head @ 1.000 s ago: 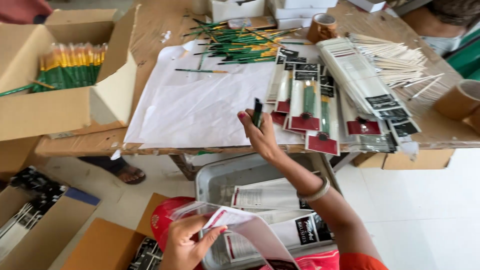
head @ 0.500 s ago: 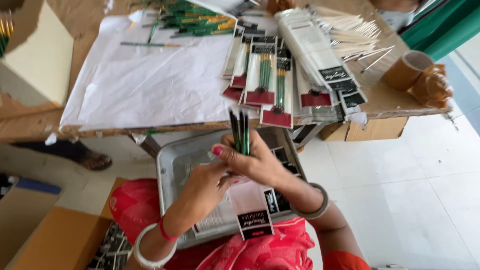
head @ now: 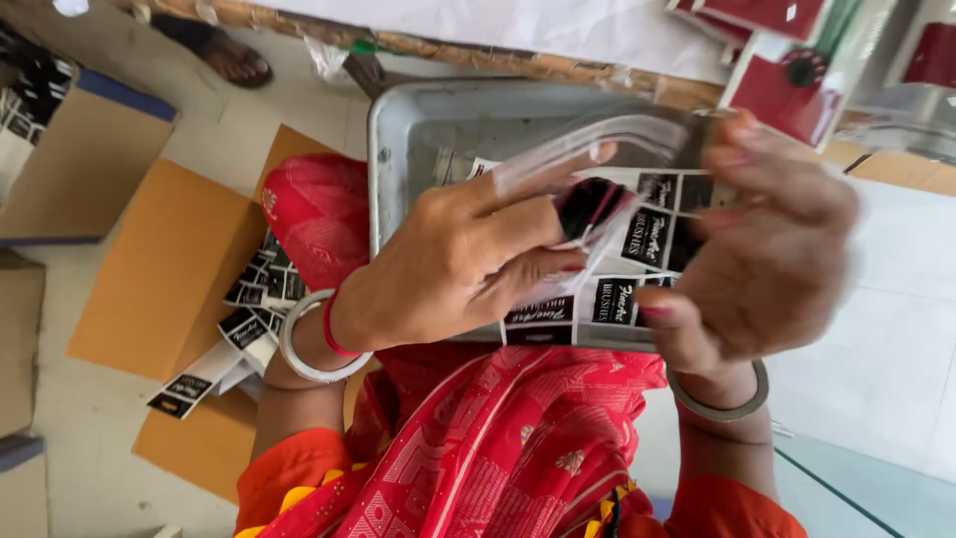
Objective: The person places paint brushes into plastic sleeves by hand and then puts the packaged brushes into a tray.
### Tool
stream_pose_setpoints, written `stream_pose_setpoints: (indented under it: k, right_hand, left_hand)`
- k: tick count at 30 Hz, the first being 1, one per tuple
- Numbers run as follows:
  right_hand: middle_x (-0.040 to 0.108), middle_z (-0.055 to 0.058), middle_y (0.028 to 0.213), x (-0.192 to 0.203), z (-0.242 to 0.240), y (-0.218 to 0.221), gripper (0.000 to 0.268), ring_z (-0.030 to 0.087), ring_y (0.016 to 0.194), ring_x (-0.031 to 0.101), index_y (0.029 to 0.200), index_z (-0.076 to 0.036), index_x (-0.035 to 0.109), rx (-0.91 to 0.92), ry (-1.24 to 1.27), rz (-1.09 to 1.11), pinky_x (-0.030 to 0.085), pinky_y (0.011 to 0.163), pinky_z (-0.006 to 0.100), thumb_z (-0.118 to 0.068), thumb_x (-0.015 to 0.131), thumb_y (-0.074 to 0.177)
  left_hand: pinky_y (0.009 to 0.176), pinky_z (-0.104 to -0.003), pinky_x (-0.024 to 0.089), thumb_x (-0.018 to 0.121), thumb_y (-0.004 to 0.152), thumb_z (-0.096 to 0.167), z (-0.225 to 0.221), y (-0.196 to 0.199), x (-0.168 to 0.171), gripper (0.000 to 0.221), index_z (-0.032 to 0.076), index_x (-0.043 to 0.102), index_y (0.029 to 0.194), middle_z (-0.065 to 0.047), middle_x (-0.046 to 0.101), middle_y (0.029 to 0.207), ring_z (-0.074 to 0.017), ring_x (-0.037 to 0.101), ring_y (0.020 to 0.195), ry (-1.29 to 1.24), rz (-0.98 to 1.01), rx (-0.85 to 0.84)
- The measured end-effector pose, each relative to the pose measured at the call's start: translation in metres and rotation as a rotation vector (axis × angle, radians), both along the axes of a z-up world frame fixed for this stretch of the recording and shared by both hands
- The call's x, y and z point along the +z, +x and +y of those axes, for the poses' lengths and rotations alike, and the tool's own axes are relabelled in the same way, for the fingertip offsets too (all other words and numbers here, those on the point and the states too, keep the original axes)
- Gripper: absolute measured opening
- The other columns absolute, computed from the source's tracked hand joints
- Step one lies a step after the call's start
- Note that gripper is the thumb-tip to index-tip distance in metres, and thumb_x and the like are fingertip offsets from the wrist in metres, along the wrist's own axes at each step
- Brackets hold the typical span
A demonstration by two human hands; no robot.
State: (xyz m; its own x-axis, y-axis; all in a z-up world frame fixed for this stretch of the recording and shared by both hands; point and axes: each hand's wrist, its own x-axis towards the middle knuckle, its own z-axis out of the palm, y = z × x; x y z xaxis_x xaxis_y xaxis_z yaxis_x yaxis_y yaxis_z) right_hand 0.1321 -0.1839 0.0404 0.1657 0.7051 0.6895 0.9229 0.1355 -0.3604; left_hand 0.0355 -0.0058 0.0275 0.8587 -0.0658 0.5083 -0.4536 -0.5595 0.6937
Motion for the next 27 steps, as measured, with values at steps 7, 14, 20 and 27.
stream_pose_setpoints:
  k: [7, 14, 20, 27]
  right_hand:
    - [0.062, 0.013, 0.129, -0.11, -0.051, -0.018, 0.054, 0.021, 0.124, 0.062, 0.128, -0.005, 0.059, 0.175, -0.068, 1.033, 0.052, 0.108, 0.038, -0.039, 0.077, 0.091]
    - [0.078, 0.007, 0.099, -0.161, -0.066, -0.036, 0.023, 0.011, 0.089, 0.073, 0.11, 0.003, 0.073, -0.1, -0.182, 1.259, 0.062, 0.081, 0.026, -0.001, 0.08, 0.089]
    - [0.078, 0.007, 0.098, -0.179, -0.066, -0.046, 0.023, 0.012, 0.088, 0.071, 0.108, 0.004, 0.075, -0.134, -0.218, 1.37, 0.06, 0.079, 0.027, -0.002, 0.081, 0.087]
    - [0.06, 0.001, 0.114, -0.025, -0.043, -0.022, 0.046, 0.013, 0.108, 0.06, 0.12, -0.001, 0.059, -0.456, 0.32, 0.679, 0.051, 0.099, 0.026, -0.013, 0.085, 0.085]
  left_hand:
    - [0.101, -0.025, 0.06, 0.067, 0.11, 0.014, -0.003, -0.002, -0.004, 0.013, 0.005, 0.06, 0.105, -0.008, 0.042, 0.155, -0.0179, 0.067, 0.131, -0.12, -0.143, -0.324]
    - [0.129, -0.033, 0.045, 0.074, 0.105, 0.024, 0.004, 0.02, -0.05, 0.082, 0.016, 0.015, 0.163, -0.002, 0.024, 0.17, -0.0238, 0.039, 0.15, -0.387, -0.012, -0.239]
    - [0.1, -0.029, 0.063, 0.069, 0.111, 0.016, -0.009, 0.016, -0.084, 0.039, 0.005, 0.051, 0.144, -0.012, 0.062, 0.14, -0.0161, 0.071, 0.121, -0.536, 0.144, -0.138]
    - [0.06, -0.024, 0.045, 0.061, 0.108, 0.014, -0.03, 0.02, -0.052, 0.023, 0.002, 0.078, 0.118, -0.014, 0.077, 0.084, -0.0103, 0.06, 0.071, -0.423, 0.367, 0.045]
